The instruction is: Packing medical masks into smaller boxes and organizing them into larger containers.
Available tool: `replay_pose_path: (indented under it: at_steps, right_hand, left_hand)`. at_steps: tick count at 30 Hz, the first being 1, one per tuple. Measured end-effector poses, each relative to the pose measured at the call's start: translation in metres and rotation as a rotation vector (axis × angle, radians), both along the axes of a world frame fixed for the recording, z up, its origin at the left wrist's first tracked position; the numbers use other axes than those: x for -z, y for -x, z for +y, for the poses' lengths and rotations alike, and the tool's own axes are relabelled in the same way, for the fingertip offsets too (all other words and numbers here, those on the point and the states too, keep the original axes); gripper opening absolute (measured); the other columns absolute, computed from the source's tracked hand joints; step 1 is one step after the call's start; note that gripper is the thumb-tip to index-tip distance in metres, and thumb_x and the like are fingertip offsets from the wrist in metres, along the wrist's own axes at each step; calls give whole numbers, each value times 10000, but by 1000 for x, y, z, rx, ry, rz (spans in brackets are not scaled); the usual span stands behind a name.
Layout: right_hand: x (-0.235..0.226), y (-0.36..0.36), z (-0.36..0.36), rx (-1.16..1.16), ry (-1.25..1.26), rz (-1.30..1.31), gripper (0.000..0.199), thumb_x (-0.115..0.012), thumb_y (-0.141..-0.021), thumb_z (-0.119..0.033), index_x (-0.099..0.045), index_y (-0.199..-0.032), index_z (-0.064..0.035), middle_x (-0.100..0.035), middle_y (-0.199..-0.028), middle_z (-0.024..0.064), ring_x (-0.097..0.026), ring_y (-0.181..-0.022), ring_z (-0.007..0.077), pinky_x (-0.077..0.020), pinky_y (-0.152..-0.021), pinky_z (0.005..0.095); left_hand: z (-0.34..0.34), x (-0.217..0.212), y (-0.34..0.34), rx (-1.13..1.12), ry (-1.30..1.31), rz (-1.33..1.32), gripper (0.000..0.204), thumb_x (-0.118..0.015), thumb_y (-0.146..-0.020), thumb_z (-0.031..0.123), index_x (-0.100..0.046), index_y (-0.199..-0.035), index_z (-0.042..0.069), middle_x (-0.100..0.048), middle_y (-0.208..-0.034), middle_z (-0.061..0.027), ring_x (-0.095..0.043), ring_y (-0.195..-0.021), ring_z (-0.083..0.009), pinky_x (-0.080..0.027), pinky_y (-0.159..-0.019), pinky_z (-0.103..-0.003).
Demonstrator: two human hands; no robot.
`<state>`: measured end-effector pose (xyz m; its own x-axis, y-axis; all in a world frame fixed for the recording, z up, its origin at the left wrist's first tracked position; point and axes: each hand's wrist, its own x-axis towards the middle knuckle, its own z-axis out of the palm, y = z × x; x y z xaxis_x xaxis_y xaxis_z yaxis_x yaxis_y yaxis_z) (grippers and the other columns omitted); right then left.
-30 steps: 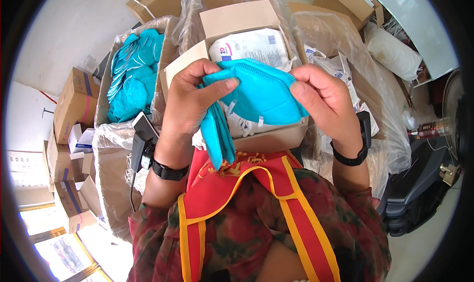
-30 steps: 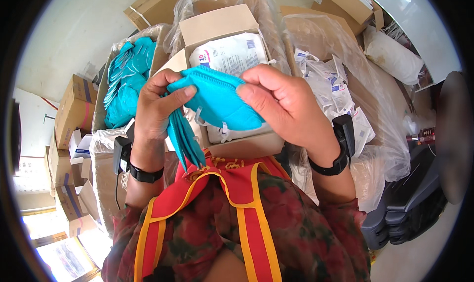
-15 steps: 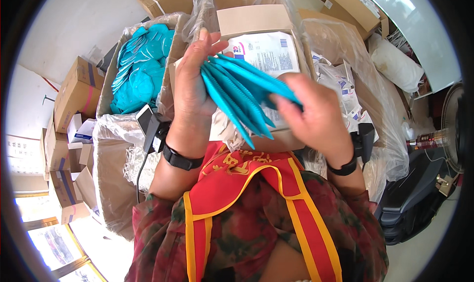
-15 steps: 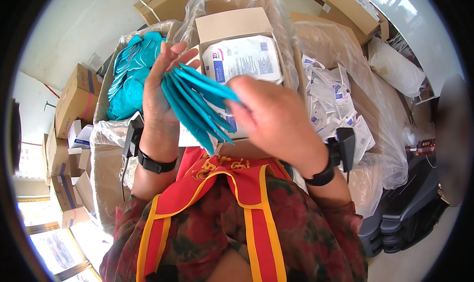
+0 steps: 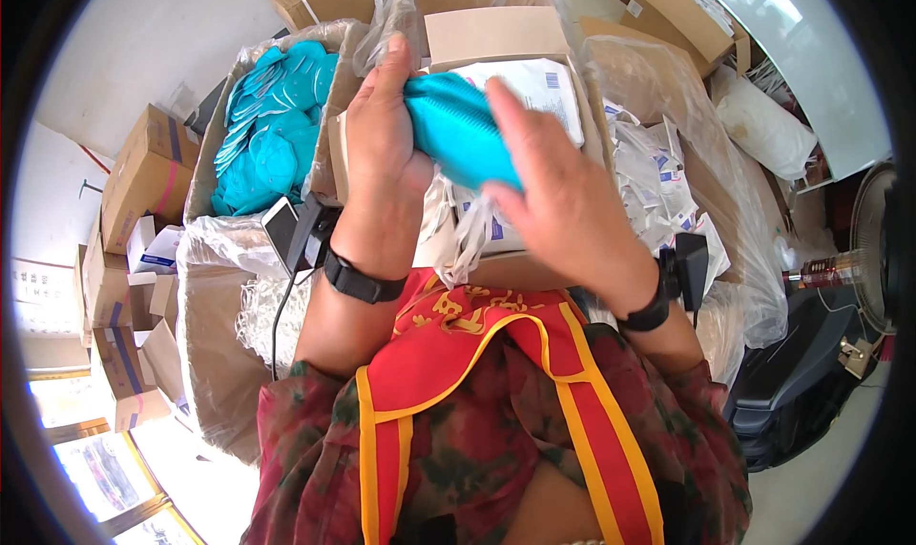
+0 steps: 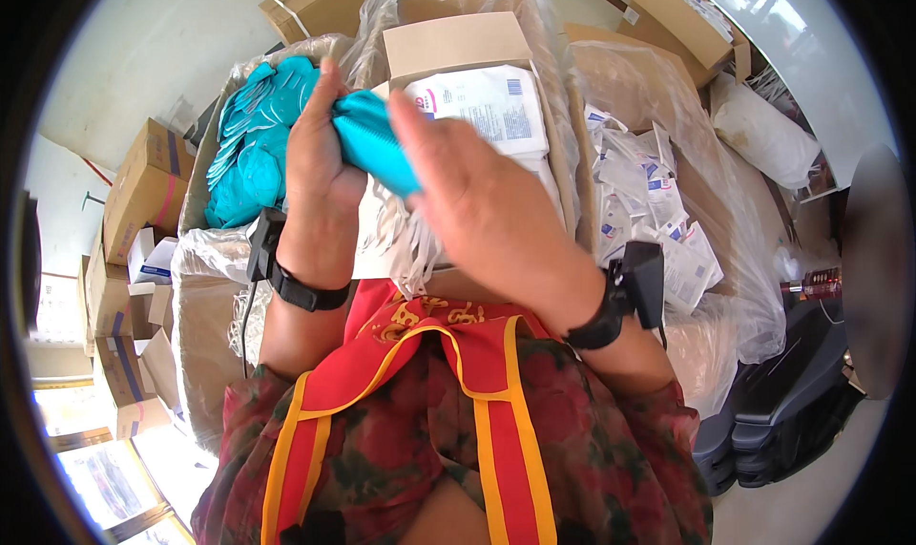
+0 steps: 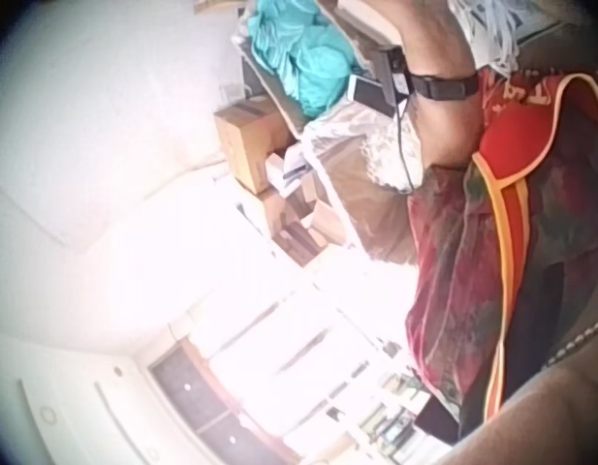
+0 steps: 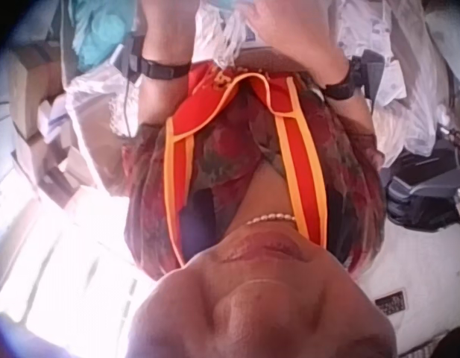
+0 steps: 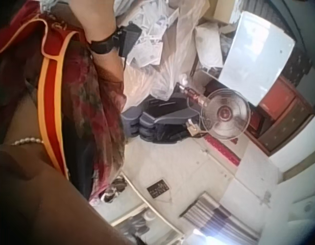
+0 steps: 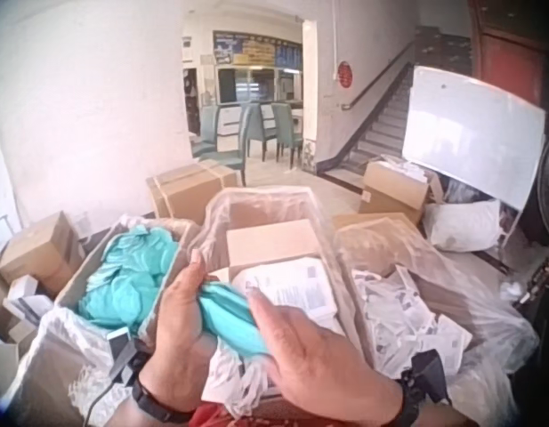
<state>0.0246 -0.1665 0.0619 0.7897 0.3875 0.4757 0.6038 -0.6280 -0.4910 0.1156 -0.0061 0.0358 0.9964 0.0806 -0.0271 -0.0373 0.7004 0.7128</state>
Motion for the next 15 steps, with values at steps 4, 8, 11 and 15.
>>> replay_pose_path:
  at_steps: [4,8,11,15]
  right_hand:
    - [-10,-18,-31,121,-239,52,716,-677,-788,2,-337,-1418,3,-546,-1272,165,-573,-1139,268,-450,-962,352]
    - [-39,-22,-47,-115,-522,116,678,-661,-795,26,-360,-1401,-11,-548,-1256,116,-558,-1132,185,-454,-938,316]
    - [-56,-28,-51,-195,-415,-33,600,-693,-788,-49,-430,-1325,13,-564,-1199,128,-561,-1092,174,-448,-925,299]
    - [-55,-34,-53,-381,-403,-78,574,-703,-760,-67,-469,-1275,34,-564,-1174,139,-551,-1082,188,-420,-946,298]
  left_hand:
    - [7,-15,19,280,-115,-308,537,-672,-879,437,-558,-1188,13,-628,-1081,-77,-586,-1014,-163,-456,-919,-326]
    - [3,-17,30,428,-157,-464,810,-817,-736,392,-452,-1350,11,-576,-1236,-82,-544,-1152,-218,-432,-986,-334]
    - [-1,-23,45,493,-445,-391,805,-850,-704,298,-455,-1345,12,-576,-1230,-91,-534,-1169,-221,-463,-956,-353]
    - [11,-19,41,649,-265,-310,797,-868,-672,210,-461,-1321,-7,-610,-1159,-107,-614,-1007,-205,-544,-812,-328]
